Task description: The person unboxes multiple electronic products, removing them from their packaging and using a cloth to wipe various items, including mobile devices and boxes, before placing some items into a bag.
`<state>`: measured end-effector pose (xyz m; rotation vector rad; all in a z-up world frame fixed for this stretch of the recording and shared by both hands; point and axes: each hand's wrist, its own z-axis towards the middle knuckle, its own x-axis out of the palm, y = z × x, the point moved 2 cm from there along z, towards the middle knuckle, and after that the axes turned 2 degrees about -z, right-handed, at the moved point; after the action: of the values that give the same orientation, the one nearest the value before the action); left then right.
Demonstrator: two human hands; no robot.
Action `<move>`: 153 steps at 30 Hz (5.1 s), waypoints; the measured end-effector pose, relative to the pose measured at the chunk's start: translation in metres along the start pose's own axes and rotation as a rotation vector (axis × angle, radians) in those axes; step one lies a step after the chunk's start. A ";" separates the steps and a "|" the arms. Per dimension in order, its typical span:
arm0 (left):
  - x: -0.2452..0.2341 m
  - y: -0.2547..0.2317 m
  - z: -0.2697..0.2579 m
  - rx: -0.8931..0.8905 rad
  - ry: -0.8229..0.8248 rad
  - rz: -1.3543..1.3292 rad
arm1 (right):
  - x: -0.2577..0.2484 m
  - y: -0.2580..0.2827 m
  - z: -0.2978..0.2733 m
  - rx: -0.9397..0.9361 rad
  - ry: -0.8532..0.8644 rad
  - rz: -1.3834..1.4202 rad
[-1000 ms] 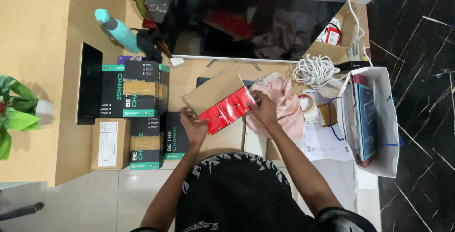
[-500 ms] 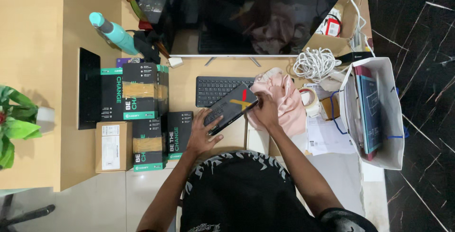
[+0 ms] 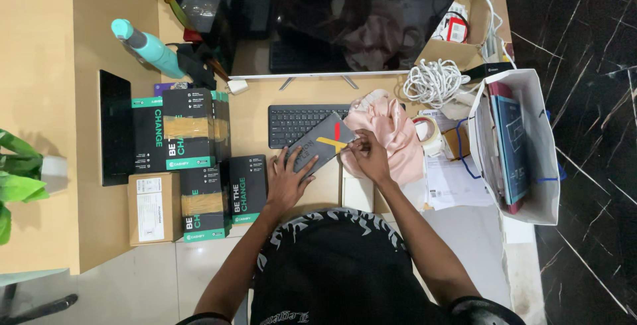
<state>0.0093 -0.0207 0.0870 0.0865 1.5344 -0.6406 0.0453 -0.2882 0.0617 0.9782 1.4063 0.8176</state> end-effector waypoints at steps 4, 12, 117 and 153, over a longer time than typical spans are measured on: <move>0.000 -0.003 -0.001 -0.008 0.012 0.060 | 0.006 -0.006 0.002 0.067 -0.059 -0.009; 0.007 -0.002 -0.001 -0.016 0.008 0.055 | 0.011 -0.014 0.001 0.087 -0.092 0.061; -0.206 0.137 -0.056 -0.728 -0.957 -0.079 | 0.102 0.155 0.033 -0.187 0.672 -0.453; -0.137 0.165 0.022 -0.499 -0.231 0.082 | 0.065 0.069 -0.037 0.333 0.463 -0.436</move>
<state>0.1131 0.1527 0.1616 -0.2927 1.4170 -0.1815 0.0174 -0.1990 0.1010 0.7012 2.1152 0.5033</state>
